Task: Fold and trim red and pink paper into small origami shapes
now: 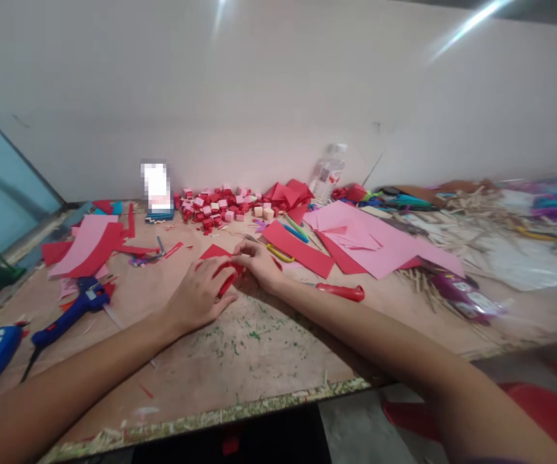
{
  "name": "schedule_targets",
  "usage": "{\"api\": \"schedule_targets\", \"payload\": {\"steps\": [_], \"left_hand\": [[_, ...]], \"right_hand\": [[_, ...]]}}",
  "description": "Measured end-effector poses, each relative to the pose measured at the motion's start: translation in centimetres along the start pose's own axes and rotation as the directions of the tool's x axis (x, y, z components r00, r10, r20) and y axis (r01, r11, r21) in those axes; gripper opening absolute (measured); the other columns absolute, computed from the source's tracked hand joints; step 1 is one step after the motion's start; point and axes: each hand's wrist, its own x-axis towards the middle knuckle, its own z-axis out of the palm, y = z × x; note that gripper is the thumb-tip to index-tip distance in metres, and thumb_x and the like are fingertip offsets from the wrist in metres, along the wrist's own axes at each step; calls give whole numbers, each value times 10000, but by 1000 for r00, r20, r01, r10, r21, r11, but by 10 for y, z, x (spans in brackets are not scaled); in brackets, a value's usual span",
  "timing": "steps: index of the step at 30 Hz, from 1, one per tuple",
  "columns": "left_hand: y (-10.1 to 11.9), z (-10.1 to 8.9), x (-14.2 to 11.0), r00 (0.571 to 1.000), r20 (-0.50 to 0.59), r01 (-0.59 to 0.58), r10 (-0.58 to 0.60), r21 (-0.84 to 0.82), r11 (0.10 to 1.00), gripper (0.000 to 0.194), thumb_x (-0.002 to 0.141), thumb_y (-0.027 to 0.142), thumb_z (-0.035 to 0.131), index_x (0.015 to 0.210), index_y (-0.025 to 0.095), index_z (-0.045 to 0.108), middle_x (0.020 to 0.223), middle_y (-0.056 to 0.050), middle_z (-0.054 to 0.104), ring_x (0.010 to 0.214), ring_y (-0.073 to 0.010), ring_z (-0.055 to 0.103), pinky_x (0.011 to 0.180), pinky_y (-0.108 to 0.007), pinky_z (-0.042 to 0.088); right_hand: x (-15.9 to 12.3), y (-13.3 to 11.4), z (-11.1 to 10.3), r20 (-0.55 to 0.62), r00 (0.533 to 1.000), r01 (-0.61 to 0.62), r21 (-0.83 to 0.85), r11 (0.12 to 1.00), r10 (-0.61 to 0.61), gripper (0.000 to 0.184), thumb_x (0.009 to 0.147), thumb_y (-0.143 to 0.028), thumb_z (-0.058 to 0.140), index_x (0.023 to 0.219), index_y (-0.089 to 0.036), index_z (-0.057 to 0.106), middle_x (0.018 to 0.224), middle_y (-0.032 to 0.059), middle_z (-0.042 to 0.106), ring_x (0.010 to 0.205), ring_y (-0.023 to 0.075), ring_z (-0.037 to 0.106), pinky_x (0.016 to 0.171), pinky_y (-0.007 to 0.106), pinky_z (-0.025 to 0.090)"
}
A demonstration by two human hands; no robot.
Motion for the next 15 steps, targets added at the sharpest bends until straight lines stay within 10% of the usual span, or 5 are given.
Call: {"api": "schedule_targets", "payload": {"steps": [15], "left_hand": [[-4, -7, 5, 919, -197, 250, -341, -376, 892, 163, 998, 294, 568, 976, 199, 698, 913, -36, 745, 823, -174, 662, 776, -297, 510]], "right_hand": [[-11, -10, 8, 124, 989, 59, 182, 982, -82, 335, 823, -480, 787, 921, -248, 566, 766, -26, 686, 664, 156, 690, 632, 290, 573]]}}
